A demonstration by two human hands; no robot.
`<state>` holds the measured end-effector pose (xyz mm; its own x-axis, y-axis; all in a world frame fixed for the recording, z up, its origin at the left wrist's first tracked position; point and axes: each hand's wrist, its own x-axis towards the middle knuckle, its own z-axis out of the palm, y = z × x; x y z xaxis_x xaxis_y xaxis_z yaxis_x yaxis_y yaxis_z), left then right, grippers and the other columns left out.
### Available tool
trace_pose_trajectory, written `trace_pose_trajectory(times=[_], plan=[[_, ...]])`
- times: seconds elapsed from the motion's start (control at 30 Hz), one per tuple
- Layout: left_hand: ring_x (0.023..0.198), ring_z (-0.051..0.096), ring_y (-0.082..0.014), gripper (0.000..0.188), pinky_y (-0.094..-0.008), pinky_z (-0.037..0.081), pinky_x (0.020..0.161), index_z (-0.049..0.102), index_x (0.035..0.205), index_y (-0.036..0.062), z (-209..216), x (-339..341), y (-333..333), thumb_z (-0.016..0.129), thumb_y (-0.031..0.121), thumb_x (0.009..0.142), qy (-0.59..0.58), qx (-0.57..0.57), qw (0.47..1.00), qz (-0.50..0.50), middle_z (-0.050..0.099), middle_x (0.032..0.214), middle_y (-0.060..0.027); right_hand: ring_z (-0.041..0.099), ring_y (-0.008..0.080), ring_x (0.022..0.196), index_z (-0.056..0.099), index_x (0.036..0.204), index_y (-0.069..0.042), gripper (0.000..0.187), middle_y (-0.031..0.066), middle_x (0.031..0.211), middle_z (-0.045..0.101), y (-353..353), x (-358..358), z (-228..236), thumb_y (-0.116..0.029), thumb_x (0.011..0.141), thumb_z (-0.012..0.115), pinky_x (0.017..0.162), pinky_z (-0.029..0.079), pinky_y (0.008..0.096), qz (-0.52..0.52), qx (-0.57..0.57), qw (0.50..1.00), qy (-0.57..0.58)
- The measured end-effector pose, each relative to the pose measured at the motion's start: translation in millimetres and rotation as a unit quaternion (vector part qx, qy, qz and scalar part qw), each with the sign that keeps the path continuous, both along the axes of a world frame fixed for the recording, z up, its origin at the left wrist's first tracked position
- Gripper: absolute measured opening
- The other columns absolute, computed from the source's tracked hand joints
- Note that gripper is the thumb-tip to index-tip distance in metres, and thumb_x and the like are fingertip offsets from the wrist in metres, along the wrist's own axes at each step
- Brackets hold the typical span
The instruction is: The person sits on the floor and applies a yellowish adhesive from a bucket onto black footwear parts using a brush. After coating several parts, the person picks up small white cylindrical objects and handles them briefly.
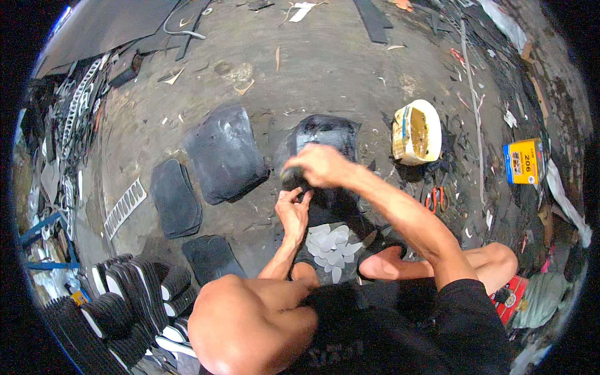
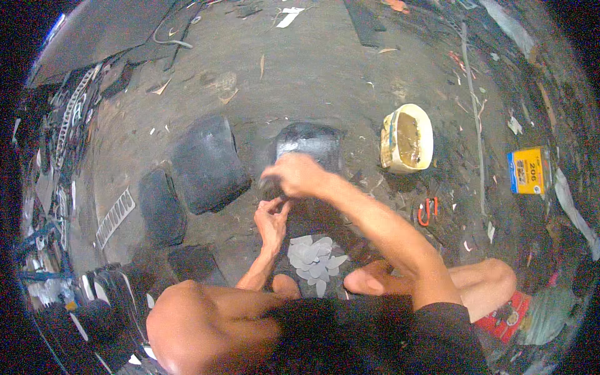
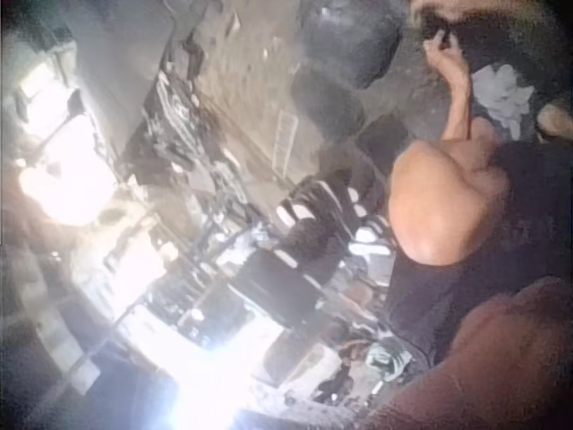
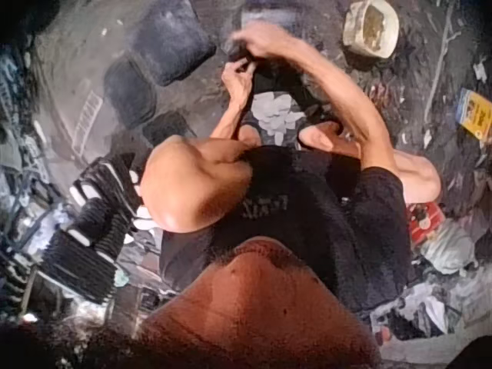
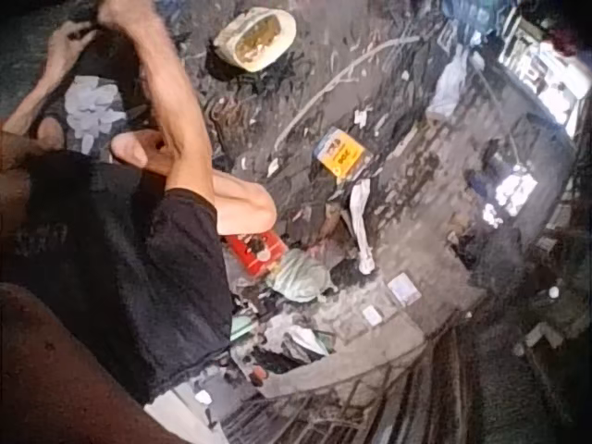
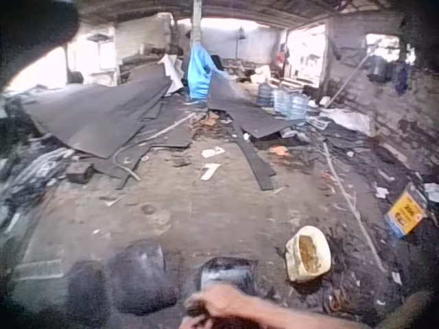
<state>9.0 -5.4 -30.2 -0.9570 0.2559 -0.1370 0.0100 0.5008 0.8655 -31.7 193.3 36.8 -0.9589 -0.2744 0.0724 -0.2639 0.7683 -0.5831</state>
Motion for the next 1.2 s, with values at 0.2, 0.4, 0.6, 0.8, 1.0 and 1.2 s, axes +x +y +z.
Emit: trace_pose_trajectory(times=[0.2,0.4,0.6,0.8,1.0,1.2], plan=[[0.087,0.063,-0.0304,0.051,-0.0423,0.052,0.073,0.077,0.122,0.0045,26,15,14,0.088,0.038,0.085,0.091,-0.112,0.985,-0.092,0.060,0.099,-0.0116,0.071,0.0360,0.097,0.071,0.123,-0.021,0.036,0.0152,0.094,0.073,51,16,-2,-0.013,0.088,0.067,0.078,0.061,0.0485,-0.243,0.180,0.953,0.021],[0.090,0.068,-0.0178,0.024,-0.0329,0.056,0.081,0.070,0.120,0.0014,53,-20,-18,0.061,0.005,0.097,-0.021,0.038,0.998,0.051,0.074,0.108,-0.0101,0.071,0.0362,0.097,0.070,0.127,-0.020,0.042,0.0164,0.101,0.073,-37,119,13,-0.011,0.087,0.067,0.088,0.057,0.0503,-0.131,0.131,0.983,-0.013],[0.103,0.066,-0.0334,0.067,-0.0455,0.055,0.092,0.054,0.140,-0.0068,34,-34,35,0.085,0.015,0.085,-0.021,-0.002,0.997,-0.078,0.067,0.116,-0.0231,0.074,0.0336,0.093,0.061,0.139,-0.009,0.047,0.0232,0.114,0.073,44,131,62,-0.011,0.093,0.062,0.082,0.058,0.0409,-0.315,-0.137,0.930,-0.131],[0.121,0.054,-0.0454,0.098,-0.0540,0.044,0.106,0.029,0.155,-0.0062,18,-12,59,0.086,0.006,0.076,0.089,-0.119,0.985,-0.089,0.052,0.129,-0.0280,0.055,0.0404,0.129,0.045,0.156,-0.008,0.057,0.0236,0.142,0.058,139,152,144,-0.009,0.099,0.053,0.114,0.041,0.0475,-0.391,0.093,0.915,0.029],[0.112,0.058,-0.0476,0.087,-0.0559,0.049,0.099,0.036,0.154,-0.0025,22,-14,72,0.077,-0.001,0.077,0.044,0.005,0.999,-0.027,0.056,0.120,-0.0273,0.061,0.0421,0.119,0.062,0.141,-0.009,0.046,0.0203,0.127,0.067,160,201,83,-0.017,0.095,0.064,0.101,0.050,0.0532,-0.375,0.350,0.848,-0.132],[0.101,0.067,-0.0362,0.035,-0.0405,0.053,0.089,0.068,0.122,-0.0026,41,-26,64,0.065,-0.002,0.087,0.108,0.162,0.979,-0.054,0.067,0.108,-0.0204,0.066,0.0480,0.111,0.064,0.137,-0.004,0.042,0.0305,0.122,0.068,134,216,159,-0.017,0.097,0.062,0.097,0.051,0.0554,-0.481,0.144,0.859,-0.100]])
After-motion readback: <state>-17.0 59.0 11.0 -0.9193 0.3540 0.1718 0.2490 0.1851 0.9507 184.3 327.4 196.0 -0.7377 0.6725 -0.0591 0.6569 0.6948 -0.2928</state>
